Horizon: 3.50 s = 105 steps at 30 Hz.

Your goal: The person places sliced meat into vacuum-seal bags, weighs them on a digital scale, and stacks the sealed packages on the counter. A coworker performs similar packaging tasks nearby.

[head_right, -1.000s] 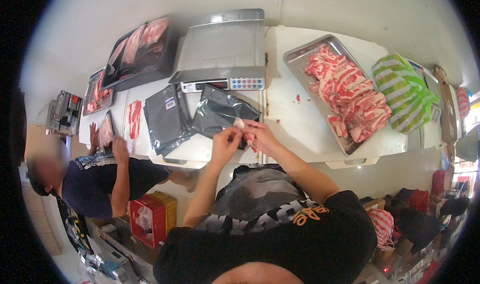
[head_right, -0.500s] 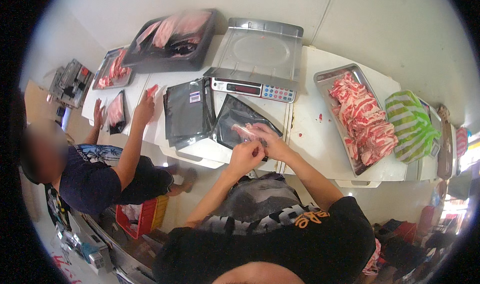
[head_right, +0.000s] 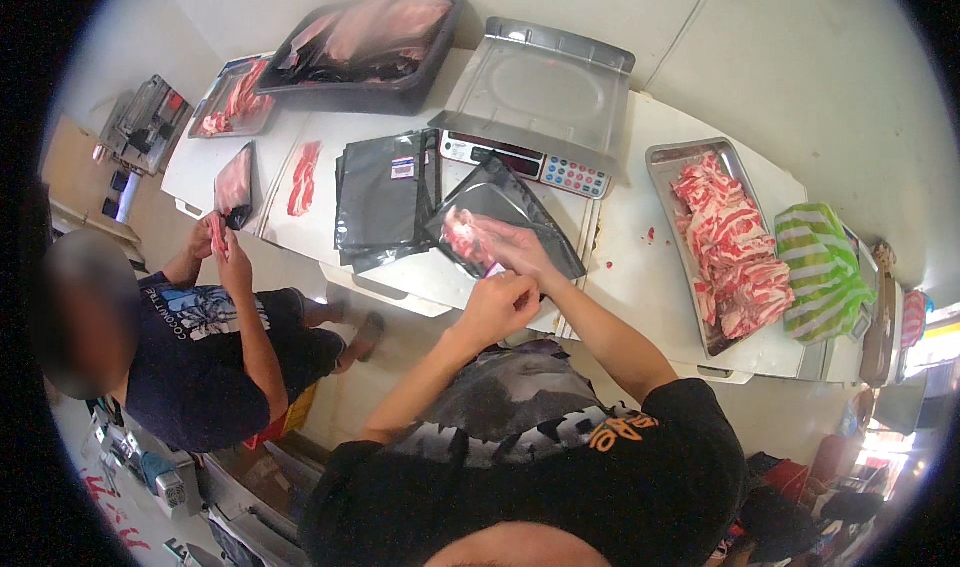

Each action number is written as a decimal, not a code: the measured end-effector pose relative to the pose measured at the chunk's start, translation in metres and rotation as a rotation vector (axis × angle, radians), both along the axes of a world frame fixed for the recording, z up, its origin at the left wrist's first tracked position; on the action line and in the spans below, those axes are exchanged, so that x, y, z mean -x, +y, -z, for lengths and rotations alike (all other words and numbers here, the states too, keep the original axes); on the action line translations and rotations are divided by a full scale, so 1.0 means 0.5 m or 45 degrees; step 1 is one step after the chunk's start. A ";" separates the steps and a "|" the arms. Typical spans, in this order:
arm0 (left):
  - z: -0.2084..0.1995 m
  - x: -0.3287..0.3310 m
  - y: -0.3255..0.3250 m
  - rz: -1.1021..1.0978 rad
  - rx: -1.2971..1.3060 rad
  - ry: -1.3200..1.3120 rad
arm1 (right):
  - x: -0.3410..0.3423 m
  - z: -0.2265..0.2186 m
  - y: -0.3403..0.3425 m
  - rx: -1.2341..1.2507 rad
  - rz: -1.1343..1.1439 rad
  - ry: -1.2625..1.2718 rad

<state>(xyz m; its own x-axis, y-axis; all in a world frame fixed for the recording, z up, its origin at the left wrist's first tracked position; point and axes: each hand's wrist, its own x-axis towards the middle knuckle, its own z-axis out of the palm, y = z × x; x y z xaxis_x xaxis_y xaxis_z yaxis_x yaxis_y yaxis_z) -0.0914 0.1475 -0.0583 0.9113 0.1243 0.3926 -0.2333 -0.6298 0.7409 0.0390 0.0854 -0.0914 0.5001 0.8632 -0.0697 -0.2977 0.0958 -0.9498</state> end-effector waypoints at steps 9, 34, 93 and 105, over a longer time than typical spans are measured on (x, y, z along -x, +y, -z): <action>0.029 0.068 -0.003 0.132 0.078 0.243 | -0.030 0.134 -0.097 0.623 -0.261 -1.828; 0.183 0.000 -0.026 -1.049 -0.121 -0.345 | -0.245 0.034 -0.626 0.920 0.672 -1.920; 0.024 -0.101 -0.108 -0.509 0.066 -0.041 | -0.077 0.077 -0.280 -0.047 0.076 0.070; 0.097 -0.091 -0.183 -0.125 0.147 0.171 | -0.169 -0.059 -0.551 0.712 0.652 -0.974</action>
